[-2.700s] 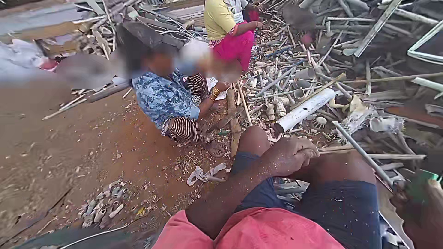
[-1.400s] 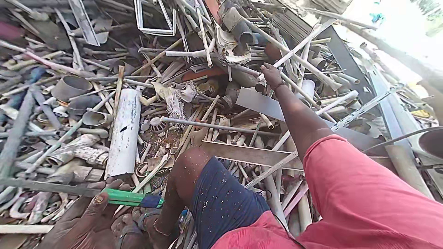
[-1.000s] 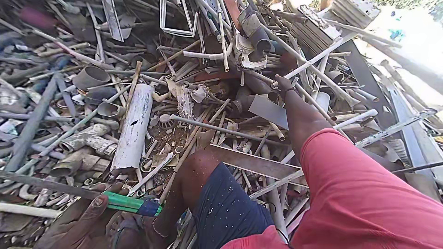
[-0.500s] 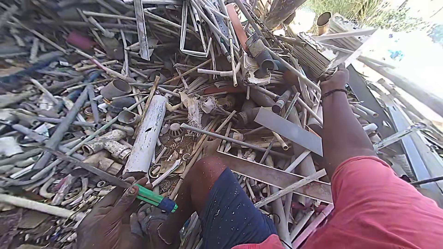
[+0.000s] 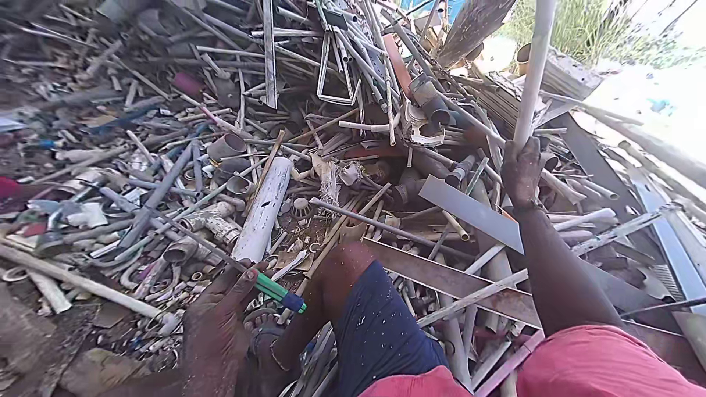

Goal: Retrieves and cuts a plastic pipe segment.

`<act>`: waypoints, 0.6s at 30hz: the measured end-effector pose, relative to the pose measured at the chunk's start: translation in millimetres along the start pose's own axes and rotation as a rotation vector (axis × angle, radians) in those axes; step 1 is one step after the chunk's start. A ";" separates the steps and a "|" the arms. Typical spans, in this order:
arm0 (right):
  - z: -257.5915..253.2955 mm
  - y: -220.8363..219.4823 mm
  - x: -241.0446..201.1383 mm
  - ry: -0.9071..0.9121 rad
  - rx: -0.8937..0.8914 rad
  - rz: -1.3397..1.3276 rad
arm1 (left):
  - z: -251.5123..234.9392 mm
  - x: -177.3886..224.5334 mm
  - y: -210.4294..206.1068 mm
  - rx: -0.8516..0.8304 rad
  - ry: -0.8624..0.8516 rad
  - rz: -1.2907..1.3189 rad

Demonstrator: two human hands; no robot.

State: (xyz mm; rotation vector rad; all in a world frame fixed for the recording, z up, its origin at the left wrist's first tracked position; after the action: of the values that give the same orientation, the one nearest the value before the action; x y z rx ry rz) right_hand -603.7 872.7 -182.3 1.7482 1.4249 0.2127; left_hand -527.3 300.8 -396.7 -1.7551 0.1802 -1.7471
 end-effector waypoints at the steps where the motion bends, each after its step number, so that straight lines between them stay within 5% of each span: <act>1: 6.0 -12.4 6.7 -0.012 -0.055 0.063 | 0.4 1.1 0.4 0.002 0.000 0.008; 6: 8.3 -49.0 31.1 -0.090 -0.274 0.268 | 2.5 3.3 -0.4 -0.001 -0.002 0.015; 12: 10.2 -9.9 43.9 -0.225 0.008 -0.156 | 1.9 4.2 -0.7 -0.004 -0.004 0.011; 18: 32.7 7.1 52.5 -0.181 0.087 -0.045 | 4.5 -1.0 -5.9 -0.031 0.013 -0.008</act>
State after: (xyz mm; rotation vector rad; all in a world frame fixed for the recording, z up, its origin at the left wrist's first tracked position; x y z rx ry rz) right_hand -561.2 902.1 -217.0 1.7556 1.3573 -0.0319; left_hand -525.2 307.4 -394.0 -1.7691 0.2070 -1.7705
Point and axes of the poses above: each hand's wrist, its own z-axis away from the middle knuckle, its own y-axis out of the back of the hand, x = y × z, the point moved 6 cm from there along -z, towards the middle knuckle, and after that the axes turned 8 degrees about z, right-handed, at the moved point
